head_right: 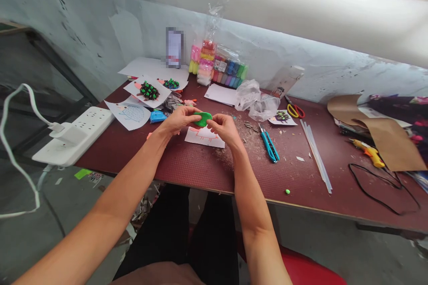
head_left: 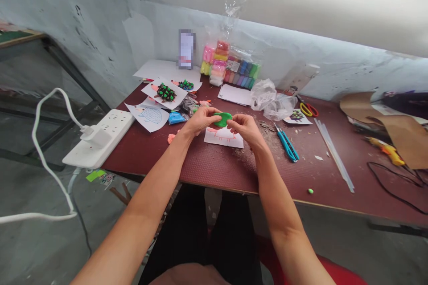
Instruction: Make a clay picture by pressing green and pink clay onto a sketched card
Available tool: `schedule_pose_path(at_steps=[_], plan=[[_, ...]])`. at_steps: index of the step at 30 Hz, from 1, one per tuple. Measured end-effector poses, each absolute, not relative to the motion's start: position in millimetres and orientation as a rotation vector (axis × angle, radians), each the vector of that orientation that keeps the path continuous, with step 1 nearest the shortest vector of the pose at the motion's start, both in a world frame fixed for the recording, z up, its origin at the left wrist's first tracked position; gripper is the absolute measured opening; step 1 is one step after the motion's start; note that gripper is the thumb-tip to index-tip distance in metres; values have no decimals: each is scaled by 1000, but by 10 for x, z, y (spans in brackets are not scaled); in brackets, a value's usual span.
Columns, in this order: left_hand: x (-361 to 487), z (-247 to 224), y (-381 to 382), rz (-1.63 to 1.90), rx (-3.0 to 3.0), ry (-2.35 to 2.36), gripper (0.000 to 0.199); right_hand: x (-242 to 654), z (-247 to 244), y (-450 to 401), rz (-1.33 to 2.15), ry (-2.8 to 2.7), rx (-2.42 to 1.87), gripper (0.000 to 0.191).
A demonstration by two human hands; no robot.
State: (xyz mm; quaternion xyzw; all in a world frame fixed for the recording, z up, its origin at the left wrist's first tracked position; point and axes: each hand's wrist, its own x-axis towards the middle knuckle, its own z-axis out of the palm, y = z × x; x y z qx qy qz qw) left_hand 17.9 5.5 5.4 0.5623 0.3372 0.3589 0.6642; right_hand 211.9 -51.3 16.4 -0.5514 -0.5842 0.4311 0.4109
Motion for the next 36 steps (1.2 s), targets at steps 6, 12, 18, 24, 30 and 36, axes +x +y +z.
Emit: schedule_pose_path(at_steps=[6,12,18,24,30,36], plan=[[191,87,15,778,1283,763,33,2083,163,-515,1087,-1475,-1402,39],[236,90,3,814,1269,762,31,2085,177,-534,1121,-1501,-1392,36],[228,105,-6,762,1280,781,31,2131,244,-569,1182,-1521,-1405,36],[230,102,-13,739,1312,789,30,2138,227,-547,1206,-1548,-1390,47],[212,70,11,737,1316,802,22,2203,262,-568,1254,-1578,-1399,45],[204,47,8,697,1371,788,25,2182,235,-552,1144,-1460,-1418,48]])
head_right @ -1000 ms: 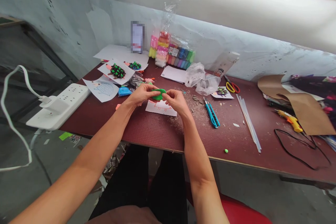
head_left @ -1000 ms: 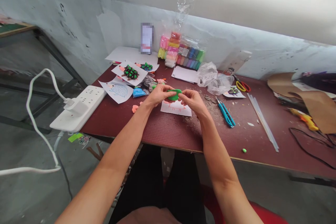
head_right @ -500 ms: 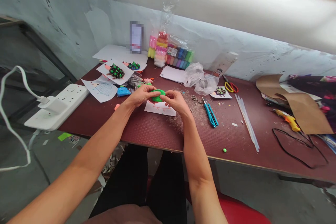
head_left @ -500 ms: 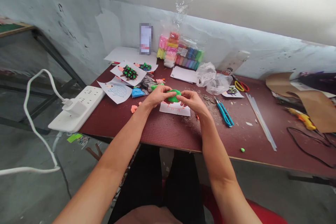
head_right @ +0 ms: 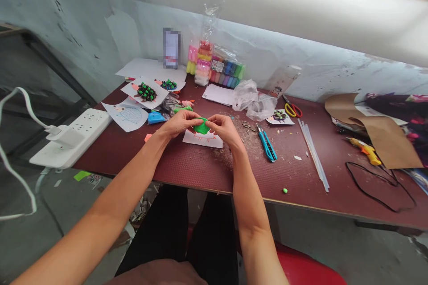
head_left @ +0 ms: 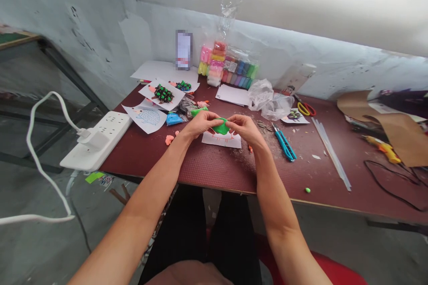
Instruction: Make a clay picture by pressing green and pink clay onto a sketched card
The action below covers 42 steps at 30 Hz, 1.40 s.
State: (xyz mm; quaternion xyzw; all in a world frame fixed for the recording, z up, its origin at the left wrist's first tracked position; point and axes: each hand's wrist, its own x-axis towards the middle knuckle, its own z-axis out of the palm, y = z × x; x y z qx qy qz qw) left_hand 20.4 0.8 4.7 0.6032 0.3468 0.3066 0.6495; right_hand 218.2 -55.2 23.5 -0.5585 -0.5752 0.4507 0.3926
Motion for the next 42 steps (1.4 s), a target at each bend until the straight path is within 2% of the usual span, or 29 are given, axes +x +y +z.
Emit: schedule_pose_path(at_steps=[4,14,19,24,29,36,42], plan=[[206,45,8,674,1338,815,29,2209,200,-524,1082,-1408,-1451,46],[241,41,-3,644,1445,957,2,2211,136,-534,1106,-1424,-1642,18],[247,42,3,682,1503,940,4,2226,43,-497,1033,-1521,-1611,20],[225,46,-4,672,1587,1044,9,2266,-11,-463,906,-1625,-1697,10],[213,17,22,692,1593,1082,16,2270,-30,-447,895,-1644,-1695,13],[190,-16,84,827,1727,1203,15,2219,-53,-423,859,-1623,-1787,15],[178,-70,75,758,1964,1278,24,2167,3,-451,736,-1691,-1904,14]])
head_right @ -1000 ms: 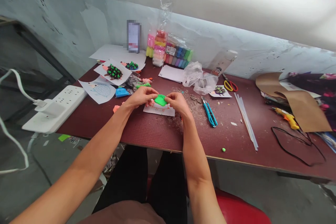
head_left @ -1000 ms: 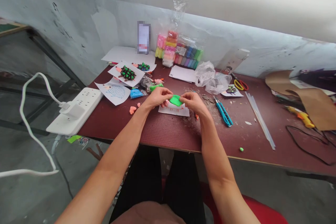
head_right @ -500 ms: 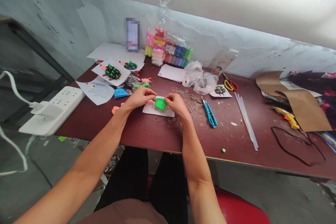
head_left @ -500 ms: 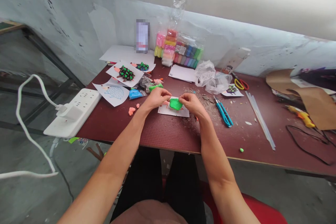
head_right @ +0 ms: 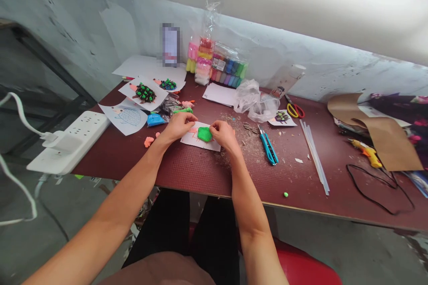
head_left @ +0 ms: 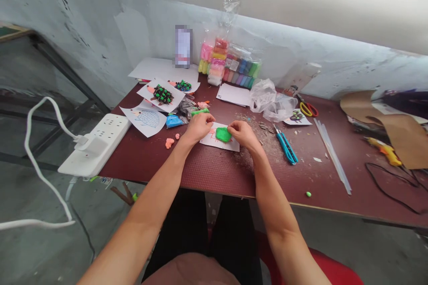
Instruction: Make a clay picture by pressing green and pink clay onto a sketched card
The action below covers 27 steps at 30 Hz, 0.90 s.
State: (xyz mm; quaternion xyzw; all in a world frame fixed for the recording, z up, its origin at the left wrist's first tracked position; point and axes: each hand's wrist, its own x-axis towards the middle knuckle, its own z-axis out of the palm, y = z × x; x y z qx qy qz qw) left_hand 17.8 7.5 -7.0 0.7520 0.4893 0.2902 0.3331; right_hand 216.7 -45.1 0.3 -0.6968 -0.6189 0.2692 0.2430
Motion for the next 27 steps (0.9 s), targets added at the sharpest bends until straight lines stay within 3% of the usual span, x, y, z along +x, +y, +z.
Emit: schedule_pose_path(at_steps=[4,11,27], plan=[[181,-97,78,668,2035,1313,33,2167,47,-481,694,-1709,-1903,12],[185,-109,98,633,2036,1350,35,2199,14,-431,918,-1467,-1689,10],[167,-22,72,548,2055,1313,38,1866,188,-508,543,-1537,-2204,18]])
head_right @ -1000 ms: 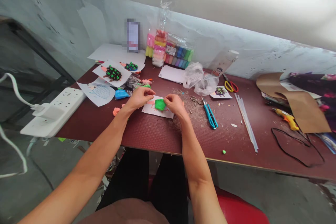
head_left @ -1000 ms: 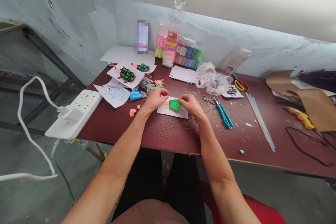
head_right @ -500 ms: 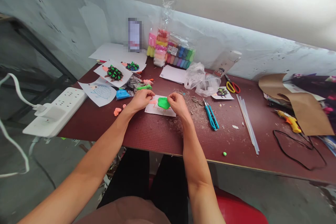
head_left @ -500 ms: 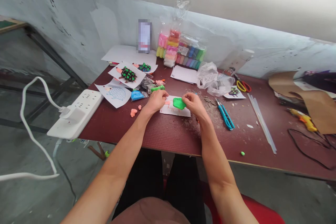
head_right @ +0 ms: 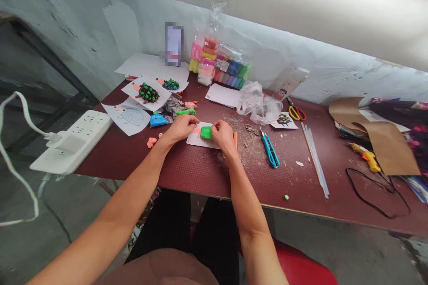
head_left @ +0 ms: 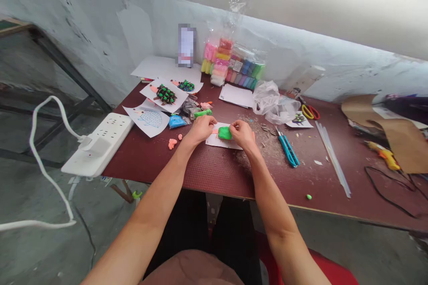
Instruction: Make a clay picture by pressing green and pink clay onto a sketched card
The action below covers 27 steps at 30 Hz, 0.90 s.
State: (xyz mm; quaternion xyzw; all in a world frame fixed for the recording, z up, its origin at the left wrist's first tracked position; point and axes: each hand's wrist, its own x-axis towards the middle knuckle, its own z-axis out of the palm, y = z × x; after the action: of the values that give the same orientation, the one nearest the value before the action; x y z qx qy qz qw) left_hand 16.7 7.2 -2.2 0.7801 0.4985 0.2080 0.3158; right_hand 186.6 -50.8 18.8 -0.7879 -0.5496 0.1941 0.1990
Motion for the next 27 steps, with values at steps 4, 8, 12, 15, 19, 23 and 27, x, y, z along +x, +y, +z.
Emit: schedule_pose_path(at_steps=[4,8,12,15,19,23,27], plan=[[172,25,39,515,2082,1314,41,1808,261,-519,499,-1603,-2286,21],[175,55,13,505,2090,1295,42,1766,273,-526,426,-1709,-2333,26],[172,76,9,441,2109,1261,45,1739,231,-522,342,-1784,-2379,31],[173,62,11,406,2160,1250,44,1721,221,-521,316,-1812,-2425,33],[178,10,13,416,2230,1246,41,1698,271,-547,282,-1879,-2409,33],[183,-21,16,399,2261,1242,41,1719,318,-606,312,-1907,-2363,31],[183,-25,20,387,2258,1249,40,1811,280,-656,244,-1886,-2258,29]])
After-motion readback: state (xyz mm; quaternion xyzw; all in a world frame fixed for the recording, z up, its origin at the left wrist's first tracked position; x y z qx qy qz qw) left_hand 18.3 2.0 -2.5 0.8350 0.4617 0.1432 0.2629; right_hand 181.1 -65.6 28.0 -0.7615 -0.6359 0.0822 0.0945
